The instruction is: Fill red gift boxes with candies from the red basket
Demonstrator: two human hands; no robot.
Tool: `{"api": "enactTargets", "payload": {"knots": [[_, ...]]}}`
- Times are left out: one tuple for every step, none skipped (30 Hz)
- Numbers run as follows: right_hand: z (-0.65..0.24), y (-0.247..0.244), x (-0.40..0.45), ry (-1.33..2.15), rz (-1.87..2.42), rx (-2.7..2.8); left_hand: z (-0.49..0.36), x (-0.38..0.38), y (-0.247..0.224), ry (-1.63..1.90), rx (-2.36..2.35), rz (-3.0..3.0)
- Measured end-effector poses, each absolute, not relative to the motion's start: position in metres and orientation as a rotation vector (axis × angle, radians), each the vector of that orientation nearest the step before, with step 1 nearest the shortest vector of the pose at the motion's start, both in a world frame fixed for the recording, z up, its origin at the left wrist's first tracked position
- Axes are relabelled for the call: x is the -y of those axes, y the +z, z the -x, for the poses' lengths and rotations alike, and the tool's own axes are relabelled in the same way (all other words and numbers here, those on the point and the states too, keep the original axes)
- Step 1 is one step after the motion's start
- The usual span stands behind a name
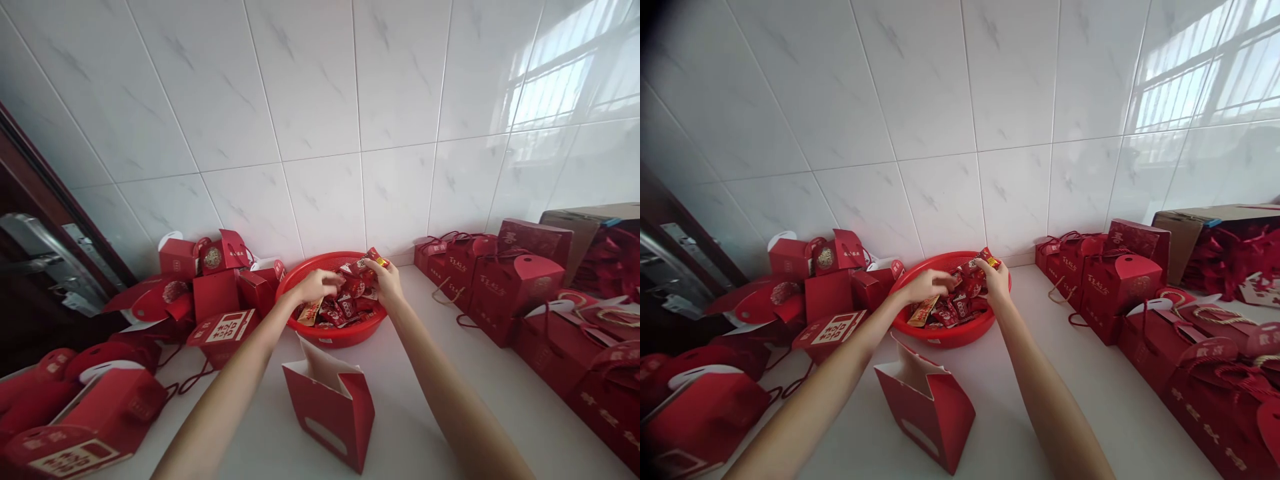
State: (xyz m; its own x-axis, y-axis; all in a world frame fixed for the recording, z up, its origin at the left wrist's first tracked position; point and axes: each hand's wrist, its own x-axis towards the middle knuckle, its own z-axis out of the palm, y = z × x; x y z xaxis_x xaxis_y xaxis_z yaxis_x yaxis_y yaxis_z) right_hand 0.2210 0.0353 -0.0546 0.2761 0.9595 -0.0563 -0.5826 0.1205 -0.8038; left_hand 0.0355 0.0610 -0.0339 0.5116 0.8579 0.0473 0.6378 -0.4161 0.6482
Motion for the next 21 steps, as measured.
{"api": "enactTargets", "payload": {"knots": [[-0.221, -0.054, -0.035, 1.218, 0.849, 0.564, -0.029, -0.058, -0.034, 0.277, -1.240, -2.220], [-0.221, -0.054, -0.035, 1.222, 0.858, 0.573, -0.024, -0.055, -0.034, 0.086, -1.267, -2.244], [-0.221, -0.054, -0.034, 1.222, 0.863, 0.578, -0.021, -0.052, -0.035, -0.050, -1.301, -2.266], [-0.221, -0.054, -0.033, 1.223, 0.865, 0.583, -0.019, -0.050, -0.036, -0.133, -1.332, -2.285], [-0.221, -0.053, -0.033, 1.222, 0.867, 0.588, -0.020, -0.048, -0.037, -0.173, -1.359, -2.302], [-0.220, -0.053, -0.032, 1.220, 0.869, 0.590, -0.021, -0.047, -0.039, -0.180, -1.377, -2.318], [-0.220, -0.052, -0.031, 1.216, 0.870, 0.590, -0.023, -0.047, -0.041, -0.163, -1.386, -2.340], [-0.220, -0.051, -0.031, 1.213, 0.873, 0.589, -0.025, -0.047, -0.043, -0.126, -1.388, -2.373], [-0.219, -0.051, -0.030, 1.209, 0.873, 0.588, -0.027, -0.048, -0.046, -0.065, -1.382, -2.409], [-0.219, -0.050, -0.030, 1.208, 0.871, 0.587, -0.029, -0.049, -0.049, 0.011, -1.368, -2.439], [-0.219, -0.050, -0.029, 1.206, 0.864, 0.585, -0.031, -0.050, -0.051, 0.091, -1.354, -2.455], [-0.219, -0.050, -0.029, 1.204, 0.854, 0.583, -0.031, -0.051, -0.053, 0.173, -1.351, -2.456], [-0.219, -0.049, -0.029, 1.202, 0.843, 0.582, -0.031, -0.053, -0.055, 0.252, -1.364, -2.447], [-0.219, -0.049, -0.029, 1.202, 0.837, 0.580, -0.031, -0.054, -0.057, 0.326, -1.393, -2.433], [-0.219, -0.049, -0.030, 1.206, 0.836, 0.579, -0.030, -0.055, -0.058, 0.397, -1.435, -2.419], [-0.219, -0.050, -0.030, 1.211, 0.837, 0.577, -0.029, -0.056, -0.058, 0.467, -1.482, -2.407], [-0.219, -0.050, -0.030, 1.216, 0.840, 0.575, -0.028, -0.057, -0.059, 0.533, -1.521, -2.394], [-0.219, -0.050, -0.031, 1.219, 0.843, 0.575, -0.027, -0.058, -0.058, 0.590, -1.548, -2.383], [-0.219, -0.051, -0.031, 1.218, 0.845, 0.576, -0.026, -0.058, -0.058, 0.639, -1.569, -2.372], [-0.219, -0.051, -0.032, 1.213, 0.847, 0.575, -0.026, -0.058, -0.058, 0.686, -1.586, -2.363], [-0.219, -0.052, -0.032, 1.208, 0.850, 0.575, -0.025, -0.058, -0.058, 0.730, -1.598, -2.354]]}}
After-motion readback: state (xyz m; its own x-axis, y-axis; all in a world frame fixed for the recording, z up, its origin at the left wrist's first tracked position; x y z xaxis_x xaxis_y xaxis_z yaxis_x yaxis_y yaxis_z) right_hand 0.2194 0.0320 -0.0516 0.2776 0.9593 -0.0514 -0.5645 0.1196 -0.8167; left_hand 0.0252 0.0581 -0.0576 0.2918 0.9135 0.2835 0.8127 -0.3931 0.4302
